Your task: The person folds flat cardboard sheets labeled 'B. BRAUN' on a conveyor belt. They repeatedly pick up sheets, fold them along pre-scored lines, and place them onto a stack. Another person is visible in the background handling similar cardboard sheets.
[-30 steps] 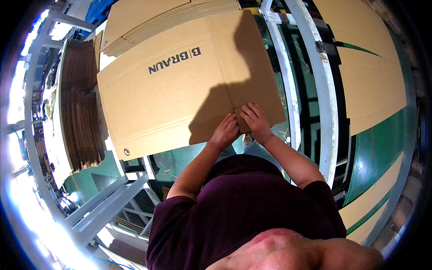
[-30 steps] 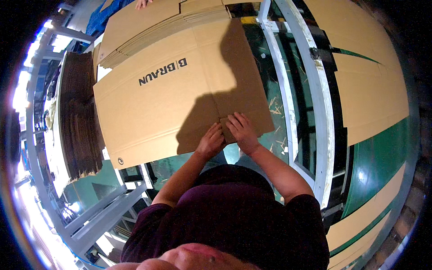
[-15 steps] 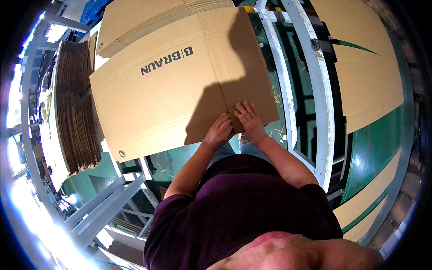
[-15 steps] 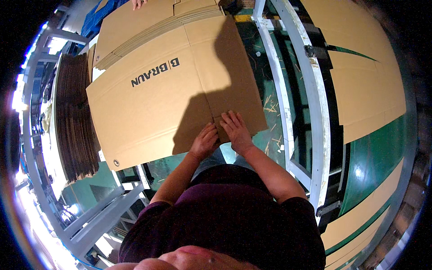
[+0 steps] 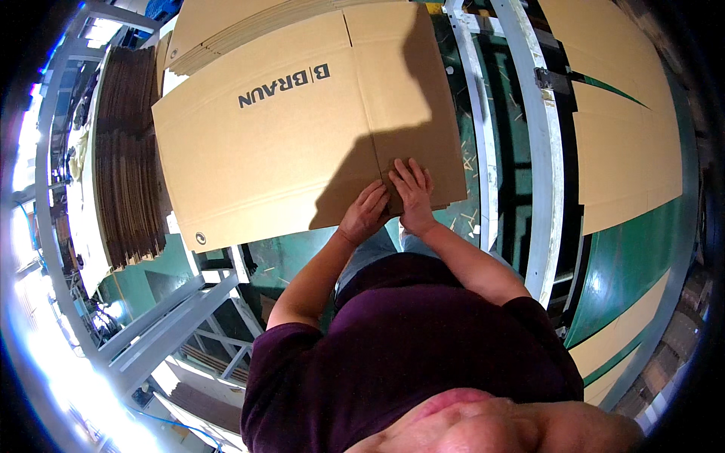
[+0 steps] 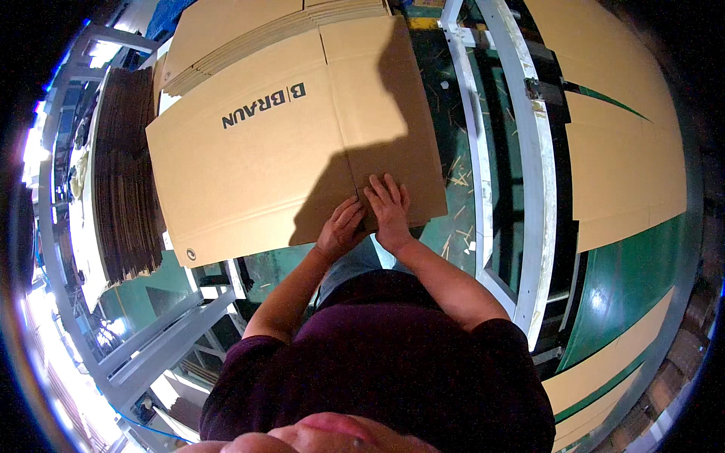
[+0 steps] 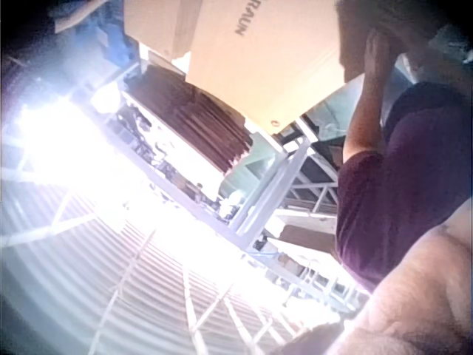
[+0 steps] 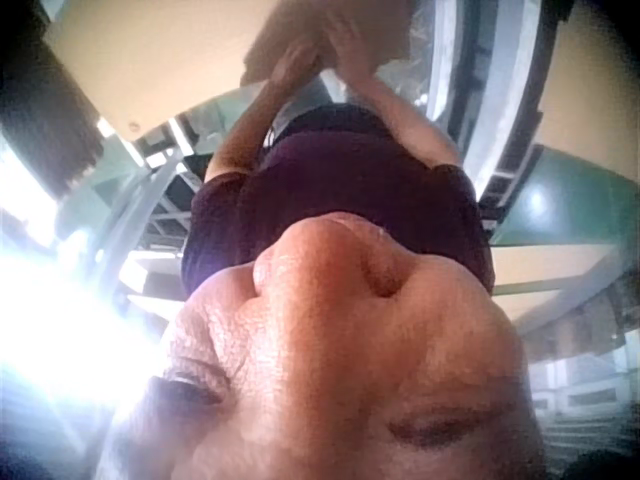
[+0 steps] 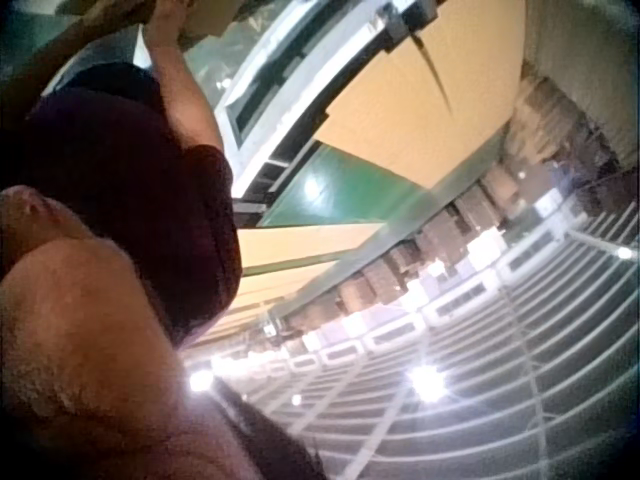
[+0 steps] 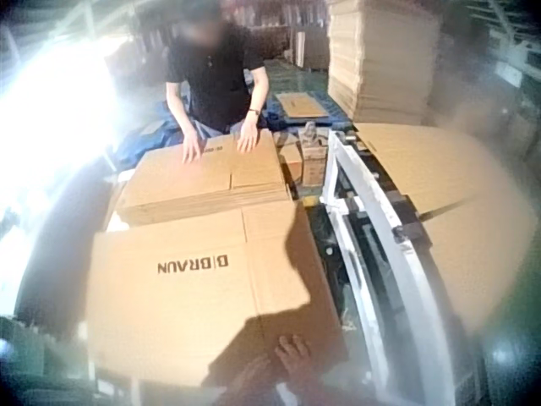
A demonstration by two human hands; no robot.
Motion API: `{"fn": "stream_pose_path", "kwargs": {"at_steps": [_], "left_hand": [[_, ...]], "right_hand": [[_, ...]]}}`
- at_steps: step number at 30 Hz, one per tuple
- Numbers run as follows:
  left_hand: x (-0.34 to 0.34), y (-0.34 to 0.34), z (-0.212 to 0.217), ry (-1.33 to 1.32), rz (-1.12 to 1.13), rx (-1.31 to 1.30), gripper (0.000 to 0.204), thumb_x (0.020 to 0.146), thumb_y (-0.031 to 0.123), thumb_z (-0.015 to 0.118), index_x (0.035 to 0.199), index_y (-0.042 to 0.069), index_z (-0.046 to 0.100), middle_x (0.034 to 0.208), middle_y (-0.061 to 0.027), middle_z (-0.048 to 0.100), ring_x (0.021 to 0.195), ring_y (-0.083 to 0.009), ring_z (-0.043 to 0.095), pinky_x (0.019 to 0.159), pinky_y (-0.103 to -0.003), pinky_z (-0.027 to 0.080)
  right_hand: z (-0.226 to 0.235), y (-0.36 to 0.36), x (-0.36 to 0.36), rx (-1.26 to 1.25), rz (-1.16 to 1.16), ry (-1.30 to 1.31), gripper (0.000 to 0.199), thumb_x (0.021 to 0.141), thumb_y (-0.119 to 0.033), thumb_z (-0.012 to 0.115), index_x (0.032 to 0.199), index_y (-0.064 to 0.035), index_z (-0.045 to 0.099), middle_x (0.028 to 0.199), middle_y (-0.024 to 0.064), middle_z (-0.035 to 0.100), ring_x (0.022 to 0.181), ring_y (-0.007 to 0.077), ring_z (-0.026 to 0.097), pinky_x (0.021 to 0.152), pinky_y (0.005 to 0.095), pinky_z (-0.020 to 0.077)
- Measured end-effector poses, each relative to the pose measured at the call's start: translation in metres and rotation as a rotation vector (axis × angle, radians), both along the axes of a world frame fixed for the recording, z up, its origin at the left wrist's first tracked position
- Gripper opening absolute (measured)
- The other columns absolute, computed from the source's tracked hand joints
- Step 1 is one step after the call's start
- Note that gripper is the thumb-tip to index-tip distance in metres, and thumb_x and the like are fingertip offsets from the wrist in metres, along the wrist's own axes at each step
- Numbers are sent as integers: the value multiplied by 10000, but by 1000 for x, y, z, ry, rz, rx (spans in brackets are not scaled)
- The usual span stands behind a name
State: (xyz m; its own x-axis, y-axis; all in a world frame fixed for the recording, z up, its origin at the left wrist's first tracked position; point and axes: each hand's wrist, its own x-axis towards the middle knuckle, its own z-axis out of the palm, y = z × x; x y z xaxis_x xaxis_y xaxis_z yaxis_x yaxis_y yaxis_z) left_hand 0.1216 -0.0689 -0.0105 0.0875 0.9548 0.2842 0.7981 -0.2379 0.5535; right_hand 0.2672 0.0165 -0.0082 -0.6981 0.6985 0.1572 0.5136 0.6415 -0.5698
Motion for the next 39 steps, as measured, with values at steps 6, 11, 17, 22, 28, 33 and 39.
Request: {"fn": "stream_pose_path", "kwargs": {"at_steps": [6,11,17,22,28,33,39], "left_hand": [[-1,6,-3,-13,16,-10,472,648,128,743,1071,-15,588,1161,-168,544,1165,-343,490,969,-398,445],[-3,5,-14,87,-3,2,438,679,179,731,1056,-7,608,1167,-157,556,1167,-325,494,971,-408,440],[-15,16,5,222,-127,27,435,689,270,677,1005,-23,616,1138,-155,557,1134,-311,496,969,-422,420],[-29,30,2,252,-245,89,320,716,292,637,904,33,634,1022,-110,588,1060,-271,524,889,-399,447],[-40,32,-2,223,-334,81,230,740,236,588,899,74,619,994,-73,569,1030,-243,514,881,-398,437],[-41,30,-5,258,-364,53,265,749,207,559,974,73,602,1040,-69,551,1063,-231,502,902,-395,429],[-41,34,-3,109,-360,-23,281,759,213,639,997,67,610,1085,-91,541,1063,-268,513,888,-426,444]], "right_hand": [[11,9,-3,-29,60,-112,713,606,-29,641,1295,-69,464,1464,80,308,1363,338,223,1084,534,143],[34,74,4,-70,40,-18,656,683,-166,662,1282,-9,445,1419,165,335,1302,375,304,1043,530,254],[-26,211,-31,-51,-483,206,513,819,-260,619,1216,37,486,1184,271,504,1106,398,492,936,434,410],[-14,270,-92,167,-615,68,422,872,-328,556,1089,33,557,1030,251,594,950,395,577,795,449,475],[-39,292,-113,-25,-893,-155,401,930,-377,429,854,-23,599,808,244,635,771,404,626,668,490,499],[-51,306,-109,-114,-754,-256,461,957,-333,344,847,17,624,847,274,627,825,412,620,736,513,479],[-33,297,-112,-203,-846,-116,450,951,-351,359,931,10,627,852,279,621,841,420,610,748,506,464]]}}
